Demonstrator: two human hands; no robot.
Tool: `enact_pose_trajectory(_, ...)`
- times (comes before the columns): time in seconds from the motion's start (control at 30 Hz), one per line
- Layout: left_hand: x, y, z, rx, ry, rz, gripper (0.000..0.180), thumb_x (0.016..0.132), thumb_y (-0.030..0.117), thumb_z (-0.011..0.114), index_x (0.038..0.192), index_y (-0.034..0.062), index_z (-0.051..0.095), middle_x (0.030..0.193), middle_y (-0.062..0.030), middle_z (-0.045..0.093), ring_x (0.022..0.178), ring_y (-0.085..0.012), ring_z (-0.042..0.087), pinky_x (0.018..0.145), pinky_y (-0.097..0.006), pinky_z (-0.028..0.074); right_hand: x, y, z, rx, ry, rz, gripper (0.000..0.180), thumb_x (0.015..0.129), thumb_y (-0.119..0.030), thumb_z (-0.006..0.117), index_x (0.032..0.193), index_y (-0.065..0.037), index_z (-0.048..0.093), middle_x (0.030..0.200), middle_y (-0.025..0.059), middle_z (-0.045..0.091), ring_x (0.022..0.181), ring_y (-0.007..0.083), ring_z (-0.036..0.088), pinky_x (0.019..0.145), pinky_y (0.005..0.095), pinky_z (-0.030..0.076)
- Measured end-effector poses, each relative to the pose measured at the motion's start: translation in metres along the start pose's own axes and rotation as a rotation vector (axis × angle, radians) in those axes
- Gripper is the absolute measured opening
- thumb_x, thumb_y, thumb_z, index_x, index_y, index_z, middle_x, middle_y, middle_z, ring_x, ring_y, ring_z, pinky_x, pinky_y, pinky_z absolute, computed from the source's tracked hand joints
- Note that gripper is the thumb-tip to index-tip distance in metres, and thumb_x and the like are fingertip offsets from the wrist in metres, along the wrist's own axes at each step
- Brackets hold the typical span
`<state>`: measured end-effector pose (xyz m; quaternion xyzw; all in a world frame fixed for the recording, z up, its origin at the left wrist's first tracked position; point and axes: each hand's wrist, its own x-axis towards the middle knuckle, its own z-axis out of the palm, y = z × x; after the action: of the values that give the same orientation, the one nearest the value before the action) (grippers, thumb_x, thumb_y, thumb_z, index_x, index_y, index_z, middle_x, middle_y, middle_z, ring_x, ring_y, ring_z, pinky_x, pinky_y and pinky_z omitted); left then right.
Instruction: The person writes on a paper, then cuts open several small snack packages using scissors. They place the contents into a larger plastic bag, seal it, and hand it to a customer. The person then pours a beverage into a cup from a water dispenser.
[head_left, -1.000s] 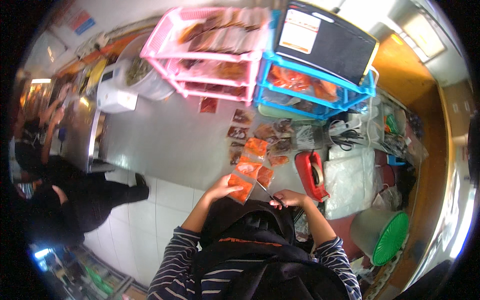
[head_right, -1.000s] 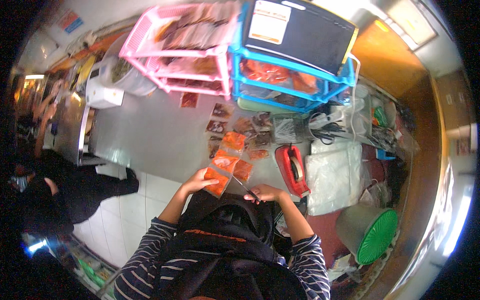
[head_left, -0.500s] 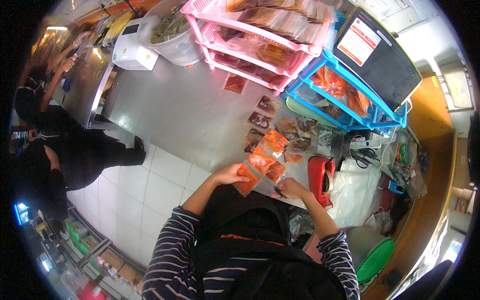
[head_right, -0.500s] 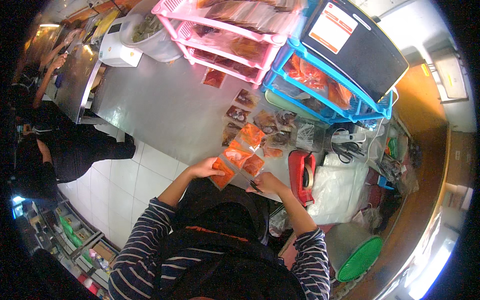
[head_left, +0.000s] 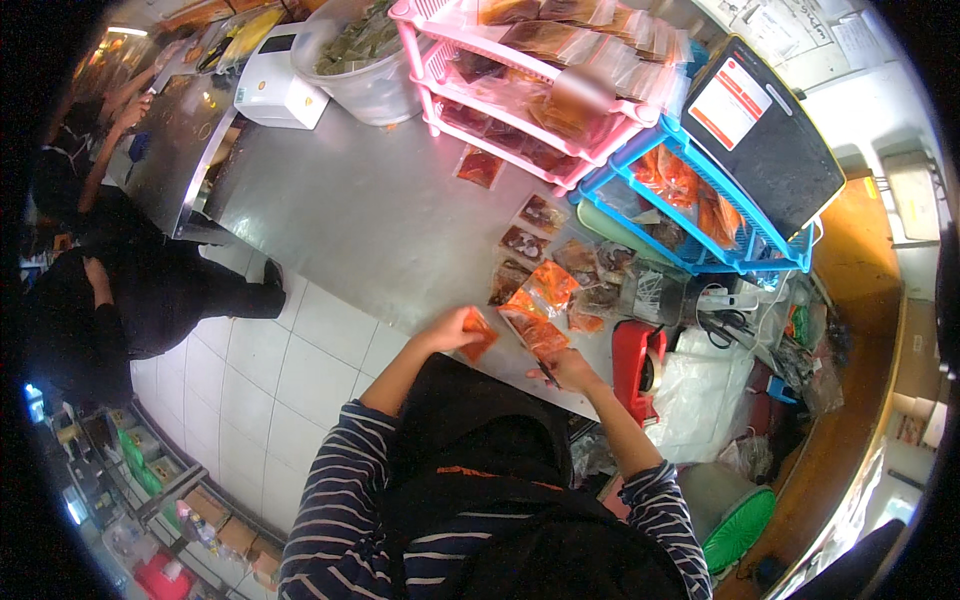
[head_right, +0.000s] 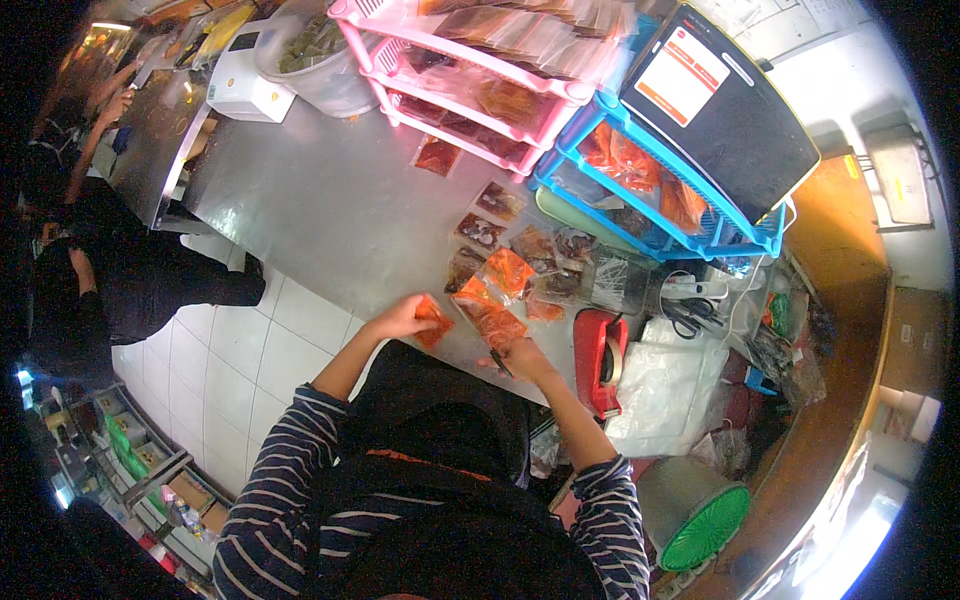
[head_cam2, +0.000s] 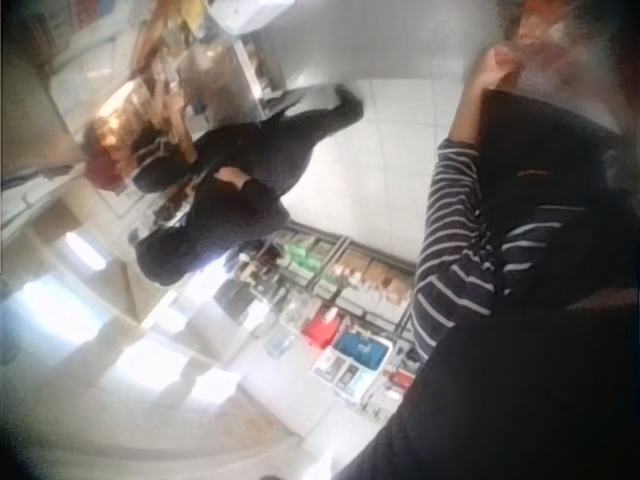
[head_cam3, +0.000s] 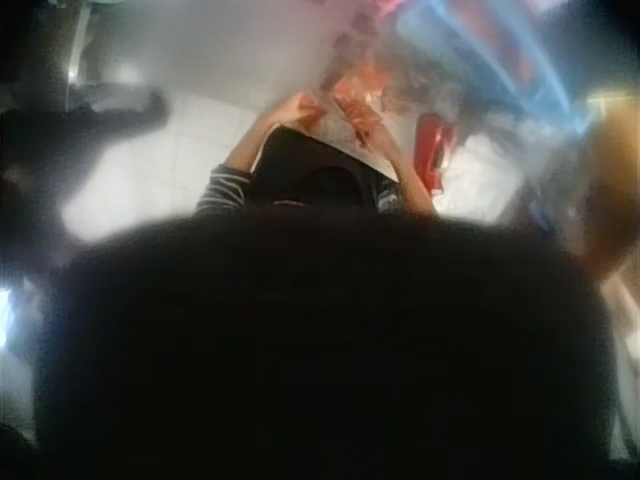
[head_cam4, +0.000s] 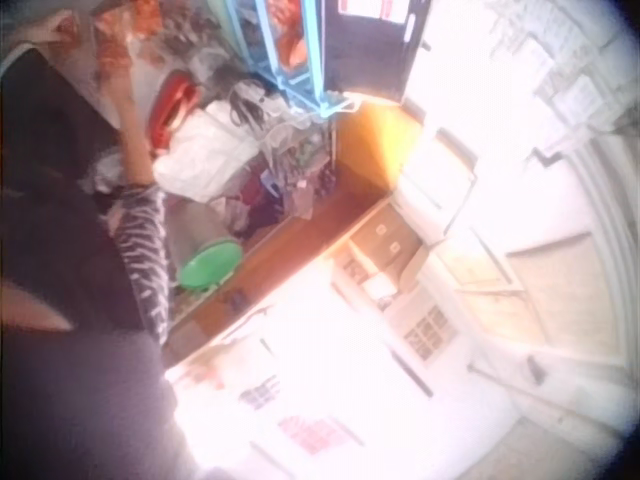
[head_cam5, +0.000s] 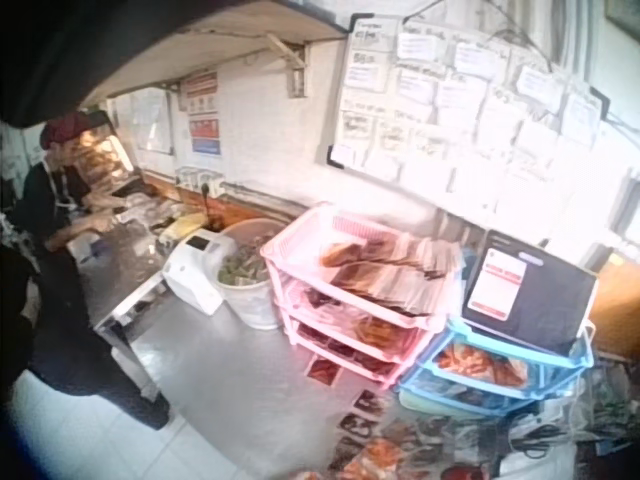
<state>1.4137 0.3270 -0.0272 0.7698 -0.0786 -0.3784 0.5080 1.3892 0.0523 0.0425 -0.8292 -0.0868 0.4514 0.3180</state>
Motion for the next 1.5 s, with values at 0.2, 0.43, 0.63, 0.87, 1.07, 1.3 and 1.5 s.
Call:
enact_pose_trajectory(0.2,0.018,0.066,0.023,0.606,0.648,0.212,0.083,0.066,0.042,0.074,0.128,0.0038,0.034,0.117,-0.0170,0.047,0.106,-0.0343,0.047,0.086,-0.046,0.037,-0.049,0.048,-0.038,0.208,-0.142,0.320,0.050,0.077,-0.052,0.065,0.065,-0.003,0.061,0.057,0.0027,0.058,0.045,0.0129,0.055,0.043,0.0263,0.046)
enact_pose_trajectory(0.43,0.058,0.096,0.084,0.570,0.680,0.041,0.092,0.065,0.043,0.072,0.131,-0.0045,0.028,0.116,-0.0179,0.046,0.110,-0.0321,0.042,0.087,-0.047,0.034,-0.030,0.062,-0.066,-0.021,-0.145,0.189,0.052,0.077,-0.056,0.062,0.069,-0.005,0.062,0.059,0.0050,0.057,0.052,0.0159,0.057,0.047,0.0300,0.046)
enact_pose_trajectory(0.63,0.054,0.061,0.092,0.215,0.844,-0.020,0.013,0.083,0.008,0.043,0.089,-0.0015,0.048,0.091,-0.0236,0.055,0.087,-0.0374,0.054,0.075,-0.051,0.040,-0.003,0.037,-0.052,-0.448,0.179,-0.616,0.081,0.079,-0.029,0.059,0.144,-0.007,0.015,0.140,0.0228,0.030,0.125,0.0352,0.036,0.102,0.0490,0.028)
enact_pose_trajectory(0.87,0.051,0.037,0.088,0.508,0.596,0.077,0.091,0.071,0.042,0.068,0.133,-0.0069,0.021,0.129,-0.0271,0.031,0.122,-0.0412,0.031,0.098,-0.054,0.023,0.024,-0.094,-0.038,-0.281,0.125,-0.420,0.081,0.079,-0.033,0.059,0.144,-0.008,0.015,0.135,0.0219,0.034,0.119,0.0339,0.040,0.097,0.0469,0.031)
enact_pose_trajectory(1.07,0.025,0.046,0.068,0.271,0.591,0.169,0.086,0.068,0.039,0.068,0.128,-0.0083,0.029,0.123,-0.0264,0.037,0.117,-0.0408,0.036,0.094,-0.050,0.029,0.029,-0.128,-0.033,-0.273,0.050,-0.425,0.082,0.080,-0.036,0.058,0.144,-0.009,0.015,0.131,0.0211,0.038,0.115,0.0327,0.043,0.094,0.0451,0.033)
enact_pose_trajectory(1.3,0.051,0.012,0.051,0.233,0.622,0.291,0.079,0.069,0.039,0.069,0.127,-0.0023,0.034,0.116,-0.0235,0.042,0.110,-0.0400,0.041,0.090,-0.048,0.032,0.020,-0.147,-0.023,-0.229,0.003,-0.434,0.082,0.080,-0.039,0.058,0.144,-0.010,0.015,0.126,0.0202,0.043,0.110,0.0313,0.046,0.089,0.0429,0.036)
enact_pose_trajectory(1.5,0.017,0.049,0.059,0.470,0.537,0.085,0.084,0.070,0.043,0.070,0.132,0.0023,0.029,0.121,-0.0213,0.043,0.114,-0.0373,0.041,0.090,-0.050,0.032,0.015,-0.109,-0.028,-0.102,-0.032,-0.265,0.082,0.081,-0.042,0.057,0.144,-0.011,0.015,0.121,0.0194,0.046,0.105,0.0301,0.049,0.086,0.0411,0.038)
